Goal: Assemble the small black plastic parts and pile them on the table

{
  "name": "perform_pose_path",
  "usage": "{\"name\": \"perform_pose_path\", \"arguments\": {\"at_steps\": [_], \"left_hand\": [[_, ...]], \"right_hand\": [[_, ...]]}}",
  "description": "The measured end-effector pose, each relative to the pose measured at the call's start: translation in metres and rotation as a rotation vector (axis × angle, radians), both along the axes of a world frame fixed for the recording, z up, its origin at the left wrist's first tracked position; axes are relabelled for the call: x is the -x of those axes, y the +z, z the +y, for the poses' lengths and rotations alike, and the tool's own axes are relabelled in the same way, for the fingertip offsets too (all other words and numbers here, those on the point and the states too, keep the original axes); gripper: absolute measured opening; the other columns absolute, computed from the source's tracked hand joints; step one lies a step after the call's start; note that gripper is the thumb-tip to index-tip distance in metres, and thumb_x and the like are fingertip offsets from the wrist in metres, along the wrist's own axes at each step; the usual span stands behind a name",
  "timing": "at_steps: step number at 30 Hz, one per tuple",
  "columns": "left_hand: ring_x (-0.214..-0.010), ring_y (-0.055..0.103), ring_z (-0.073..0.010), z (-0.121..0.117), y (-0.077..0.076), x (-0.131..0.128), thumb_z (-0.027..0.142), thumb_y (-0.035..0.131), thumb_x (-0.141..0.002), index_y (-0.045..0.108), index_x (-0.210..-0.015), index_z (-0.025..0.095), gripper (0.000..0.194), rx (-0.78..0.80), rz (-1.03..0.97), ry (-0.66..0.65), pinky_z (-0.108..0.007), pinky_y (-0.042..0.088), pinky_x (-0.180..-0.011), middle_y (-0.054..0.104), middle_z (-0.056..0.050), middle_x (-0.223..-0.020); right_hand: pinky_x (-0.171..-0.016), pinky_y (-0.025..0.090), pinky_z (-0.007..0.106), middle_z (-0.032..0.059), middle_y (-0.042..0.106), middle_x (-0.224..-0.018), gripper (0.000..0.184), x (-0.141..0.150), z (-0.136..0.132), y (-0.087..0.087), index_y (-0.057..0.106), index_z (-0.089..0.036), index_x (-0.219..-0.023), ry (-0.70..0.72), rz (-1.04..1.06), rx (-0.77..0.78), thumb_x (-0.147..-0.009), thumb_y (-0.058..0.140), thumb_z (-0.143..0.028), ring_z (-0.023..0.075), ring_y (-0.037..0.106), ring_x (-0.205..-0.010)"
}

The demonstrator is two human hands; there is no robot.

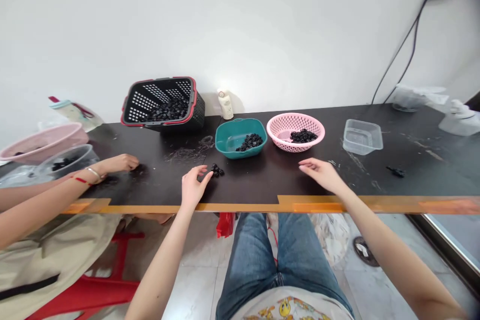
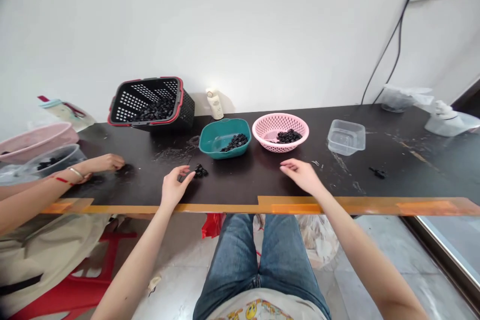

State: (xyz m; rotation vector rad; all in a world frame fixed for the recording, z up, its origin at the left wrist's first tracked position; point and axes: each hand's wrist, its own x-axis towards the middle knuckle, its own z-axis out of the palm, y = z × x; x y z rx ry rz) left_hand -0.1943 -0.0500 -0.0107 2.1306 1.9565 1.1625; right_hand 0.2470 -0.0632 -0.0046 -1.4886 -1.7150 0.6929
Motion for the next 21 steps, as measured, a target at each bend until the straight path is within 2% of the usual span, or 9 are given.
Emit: {"name": "perform_pose_path", "arguments": {"at_steps": [2,3,6,11,14,16,19,21], "left_hand": [[-0.082,0.064,-0.0199,-0.010,0.004,-0.009,0.040,0.057,-0.085,0.061,-0.104,0.021,0.028,-0.036,0.029,-0.010,-0.035,0.046,-0.085,0.069,-0.005,-0.095],[-0.083,0.064,-0.0205,-0.016,0.006,-0.016,0.039,0.055,-0.086,0.061,-0.104,0.021,0.026,-0.046,0.050,-0.017,-0.035,0.046,-0.085,0.069,-0.005,-0.095],[-0.087,0.063,-0.0215,-0.036,0.008,-0.041,0.038,0.052,-0.089,0.062,-0.102,0.021,0.024,-0.070,0.086,-0.071,-0.038,0.045,-0.089,0.068,-0.005,-0.098],[-0.097,0.061,-0.0214,-0.060,-0.007,-0.080,0.037,0.049,-0.091,0.061,-0.105,0.021,0.024,-0.082,0.008,-0.188,-0.035,0.046,-0.091,0.064,-0.006,-0.105],[-0.108,0.056,-0.0230,-0.063,-0.017,-0.092,0.035,0.048,-0.090,0.060,-0.106,0.019,0.025,-0.143,-0.012,-0.141,-0.035,0.043,-0.097,0.059,-0.010,-0.112],[-0.111,0.054,-0.0245,-0.062,-0.020,-0.096,0.034,0.048,-0.090,0.059,-0.106,0.018,0.025,-0.173,0.010,-0.093,-0.035,0.040,-0.100,0.058,-0.011,-0.114],[-0.109,0.053,-0.0268,-0.063,-0.021,-0.100,0.032,0.046,-0.089,0.059,-0.104,0.018,0.025,-0.158,0.066,-0.046,-0.037,0.040,-0.098,0.058,-0.012,-0.112],[-0.107,0.053,-0.0280,-0.063,-0.021,-0.103,0.032,0.045,-0.089,0.060,-0.102,0.018,0.024,-0.137,0.093,-0.028,-0.038,0.040,-0.096,0.058,-0.012,-0.110]], "right_hand": [[-0.076,0.047,0.038,0.0081,0.071,-0.086,0.029,-0.037,0.001,-0.007,0.071,-0.018,-0.098,-0.268,-0.209,-0.123,-0.079,0.060,-0.038,0.0218,0.062,-0.075],[-0.076,0.046,0.039,0.0094,0.071,-0.086,0.029,-0.054,0.002,-0.011,0.071,-0.017,-0.097,-0.339,-0.308,-0.168,-0.079,0.059,-0.036,0.0232,0.061,-0.076],[-0.076,0.045,0.040,0.0114,0.071,-0.088,0.028,-0.084,-0.002,-0.018,0.072,-0.015,-0.093,-0.400,-0.406,-0.228,-0.078,0.058,-0.035,0.0244,0.060,-0.076],[-0.074,0.047,0.035,0.0080,0.071,-0.086,0.030,-0.081,-0.041,-0.021,0.070,-0.017,-0.097,-0.445,-0.295,-0.255,-0.083,0.054,-0.038,0.0207,0.060,-0.072],[-0.079,0.047,0.034,0.0102,0.068,-0.094,0.037,-0.077,-0.084,-0.028,0.065,-0.015,-0.109,-0.588,-0.185,-0.421,-0.088,0.047,-0.040,0.0199,0.059,-0.078],[-0.078,0.048,0.034,0.0134,0.065,-0.100,0.043,-0.078,-0.122,-0.043,0.058,-0.013,-0.118,-0.708,-0.103,-0.468,-0.090,0.042,-0.042,0.0206,0.059,-0.082],[-0.077,0.049,0.036,0.0170,0.062,-0.105,0.048,-0.079,-0.190,-0.083,0.048,-0.010,-0.126,-0.776,-0.108,-0.281,-0.093,0.033,-0.040,0.0222,0.059,-0.087],[-0.072,0.050,0.036,0.0142,0.065,-0.095,0.043,-0.072,-0.240,-0.114,0.051,-0.010,-0.121,-0.727,-0.144,-0.146,-0.092,0.036,-0.038,0.0218,0.061,-0.080]]}}
